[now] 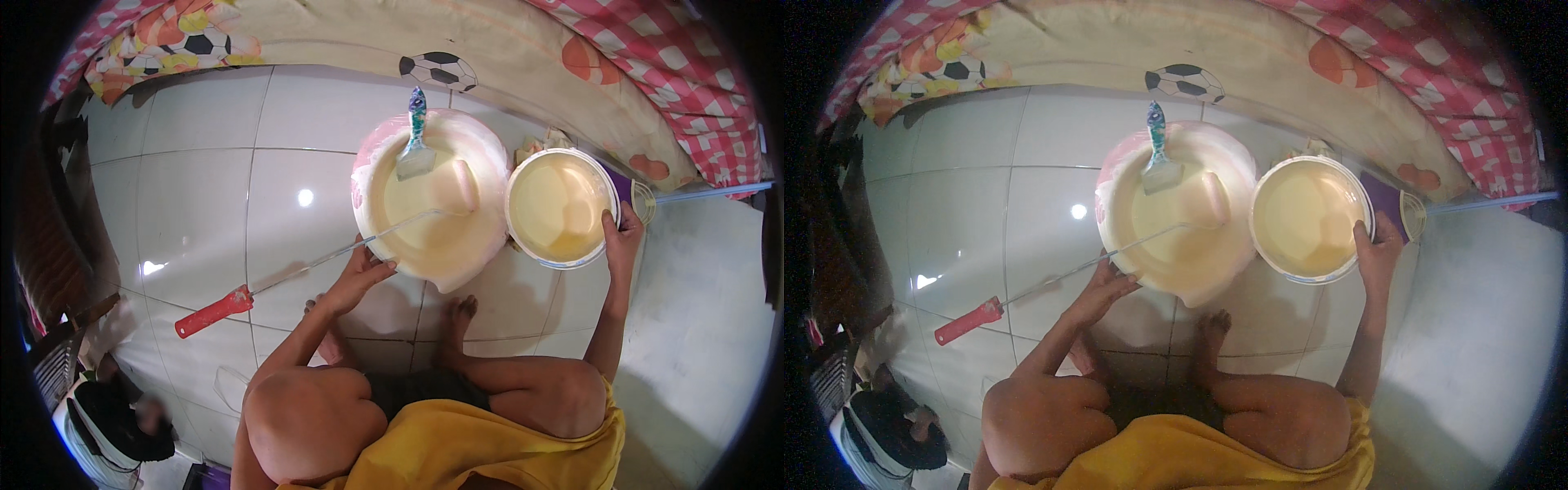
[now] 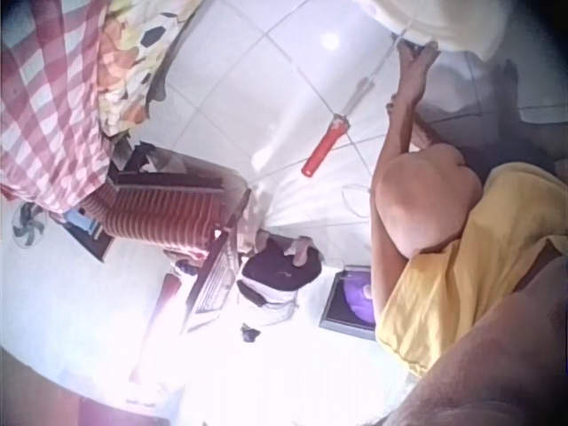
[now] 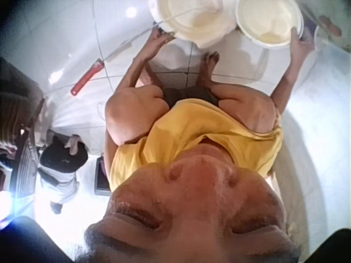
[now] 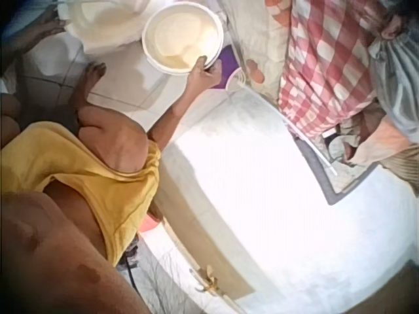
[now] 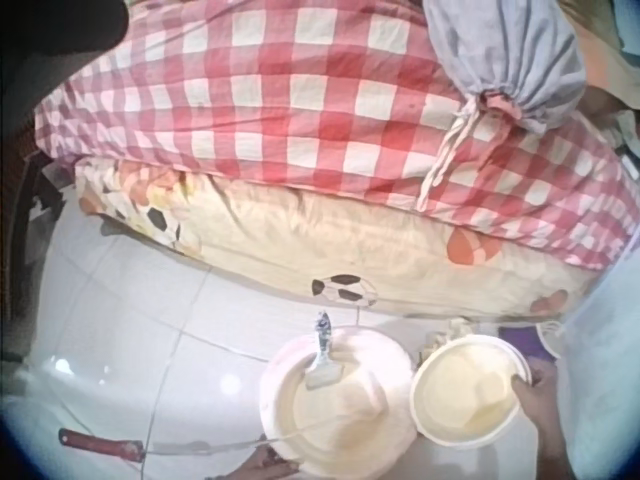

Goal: The person sits on the floor and pours paint from a smaller bucket into a larger pink basin. They then use a paint roller to mix the contents of the basin.

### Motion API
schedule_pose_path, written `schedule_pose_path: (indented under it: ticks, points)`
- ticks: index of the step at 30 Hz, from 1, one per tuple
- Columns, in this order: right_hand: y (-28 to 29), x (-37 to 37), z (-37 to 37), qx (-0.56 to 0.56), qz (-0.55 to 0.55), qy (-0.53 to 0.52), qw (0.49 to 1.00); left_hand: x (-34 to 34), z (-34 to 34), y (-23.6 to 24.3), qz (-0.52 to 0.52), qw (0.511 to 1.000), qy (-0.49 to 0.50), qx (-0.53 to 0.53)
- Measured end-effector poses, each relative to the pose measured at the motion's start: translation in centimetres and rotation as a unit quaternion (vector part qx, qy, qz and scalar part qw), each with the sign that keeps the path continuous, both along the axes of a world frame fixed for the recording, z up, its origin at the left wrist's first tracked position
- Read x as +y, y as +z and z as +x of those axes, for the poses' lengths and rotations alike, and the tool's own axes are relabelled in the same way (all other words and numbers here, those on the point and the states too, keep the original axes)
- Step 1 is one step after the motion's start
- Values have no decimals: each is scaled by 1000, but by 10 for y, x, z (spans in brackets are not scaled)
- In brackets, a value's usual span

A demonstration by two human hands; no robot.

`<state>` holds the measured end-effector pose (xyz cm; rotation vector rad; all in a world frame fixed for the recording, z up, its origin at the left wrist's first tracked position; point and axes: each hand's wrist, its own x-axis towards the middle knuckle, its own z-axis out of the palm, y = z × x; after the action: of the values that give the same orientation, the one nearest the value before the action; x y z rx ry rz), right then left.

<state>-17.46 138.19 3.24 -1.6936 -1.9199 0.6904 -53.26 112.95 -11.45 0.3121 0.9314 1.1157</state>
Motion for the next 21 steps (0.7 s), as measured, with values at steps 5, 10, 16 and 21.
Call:
schedule_pose_path:
  ticks: [5,10,16,21]
  points:
    - [22,-25,-47,22,14,38,999,-3,-1,-1,-4,999,-7,-38]
    - [29,-35,-77,-7,59,80,995,-2,-1,0,-7,999,4,-41]
    - [31,-39,-92,-15,61,86,994,-2,0,0,-7,999,0,-40]
    - [37,-44,-104,-31,32,101,994,-3,-1,2,-4,999,0,-48]
